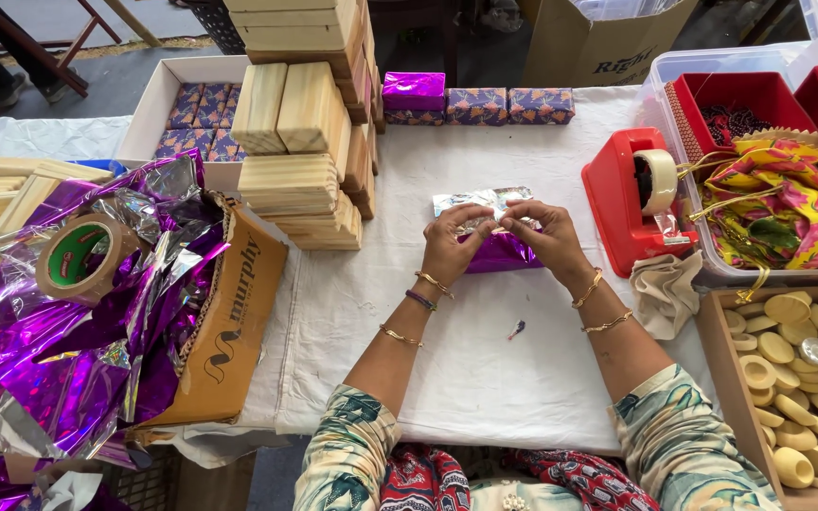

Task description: The person wraps a small rectangular wooden block in purple metallic foil. They fold the foil around the block, tuck the edges, and secure the package with clear tape from a red dispenser. The wrapped item is placed on the table among other wrapped items.

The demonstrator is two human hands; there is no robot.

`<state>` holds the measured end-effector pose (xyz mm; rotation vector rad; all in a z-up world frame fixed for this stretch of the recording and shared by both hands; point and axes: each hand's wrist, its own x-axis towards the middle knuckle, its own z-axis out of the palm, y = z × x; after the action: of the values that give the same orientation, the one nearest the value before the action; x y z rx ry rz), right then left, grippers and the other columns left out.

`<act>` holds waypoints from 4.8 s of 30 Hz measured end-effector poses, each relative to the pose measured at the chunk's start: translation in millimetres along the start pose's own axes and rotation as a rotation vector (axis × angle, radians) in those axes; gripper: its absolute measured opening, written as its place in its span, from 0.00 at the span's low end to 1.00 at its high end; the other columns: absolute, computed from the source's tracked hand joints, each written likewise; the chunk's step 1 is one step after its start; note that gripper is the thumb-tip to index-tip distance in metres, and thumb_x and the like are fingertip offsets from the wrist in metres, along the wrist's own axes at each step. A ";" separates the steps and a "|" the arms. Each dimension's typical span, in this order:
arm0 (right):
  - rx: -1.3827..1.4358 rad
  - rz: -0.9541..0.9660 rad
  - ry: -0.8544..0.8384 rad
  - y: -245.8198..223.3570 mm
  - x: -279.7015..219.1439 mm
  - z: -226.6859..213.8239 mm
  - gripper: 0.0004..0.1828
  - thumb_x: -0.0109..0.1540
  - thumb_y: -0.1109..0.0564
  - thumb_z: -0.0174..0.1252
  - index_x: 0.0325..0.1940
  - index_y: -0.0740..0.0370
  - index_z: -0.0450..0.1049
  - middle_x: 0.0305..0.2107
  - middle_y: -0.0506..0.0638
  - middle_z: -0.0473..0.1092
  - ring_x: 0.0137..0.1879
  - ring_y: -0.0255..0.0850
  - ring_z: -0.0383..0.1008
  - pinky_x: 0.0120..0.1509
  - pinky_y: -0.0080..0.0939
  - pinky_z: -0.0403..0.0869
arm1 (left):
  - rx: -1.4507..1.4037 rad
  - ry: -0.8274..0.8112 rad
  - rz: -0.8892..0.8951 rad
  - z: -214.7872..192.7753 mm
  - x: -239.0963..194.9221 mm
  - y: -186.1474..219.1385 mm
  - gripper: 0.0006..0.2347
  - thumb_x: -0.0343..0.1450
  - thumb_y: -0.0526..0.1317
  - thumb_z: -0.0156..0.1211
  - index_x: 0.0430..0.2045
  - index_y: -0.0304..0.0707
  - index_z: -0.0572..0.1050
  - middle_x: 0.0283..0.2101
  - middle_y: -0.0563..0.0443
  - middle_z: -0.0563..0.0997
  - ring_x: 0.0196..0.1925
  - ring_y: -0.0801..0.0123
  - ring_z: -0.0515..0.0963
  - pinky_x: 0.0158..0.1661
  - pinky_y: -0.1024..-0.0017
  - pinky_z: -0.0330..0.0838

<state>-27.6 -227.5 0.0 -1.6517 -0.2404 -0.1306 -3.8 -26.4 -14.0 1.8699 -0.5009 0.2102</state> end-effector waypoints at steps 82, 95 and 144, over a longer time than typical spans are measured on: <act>-1.269 -0.109 -0.331 -72.3 40.9 -7.5 0.10 0.62 0.44 0.62 0.43 0.43 0.84 0.39 0.40 0.78 0.60 0.40 0.69 0.66 0.52 0.58 | 0.133 -0.112 -0.220 -6.7 6.6 -24.0 0.09 0.63 0.50 0.71 0.29 0.49 0.83 0.31 0.62 0.86 0.34 0.77 0.83 0.49 0.74 0.67; -1.236 -0.124 -0.322 -36.5 1.2 -2.4 0.24 0.59 0.31 0.58 0.48 0.45 0.84 0.51 0.41 0.74 0.70 0.47 0.57 0.67 0.58 0.45 | 0.113 -0.100 -0.188 -1.9 4.5 -31.7 0.10 0.63 0.47 0.71 0.31 0.46 0.80 0.32 0.60 0.86 0.37 0.76 0.85 0.50 0.72 0.66; -0.784 -0.095 -0.142 -51.0 -30.3 -14.8 0.52 0.41 0.45 0.77 0.68 0.45 0.65 0.55 0.44 0.72 0.59 0.42 0.72 0.69 0.45 0.68 | 0.131 -0.107 -0.046 -51.3 12.8 -58.6 0.10 0.62 0.39 0.75 0.35 0.42 0.83 0.43 0.51 0.85 0.50 0.66 0.82 0.55 0.65 0.76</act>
<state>-68.1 -240.5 44.0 -2.4343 -0.4097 -0.1952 38.4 34.6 -41.2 2.0269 -0.5269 0.1145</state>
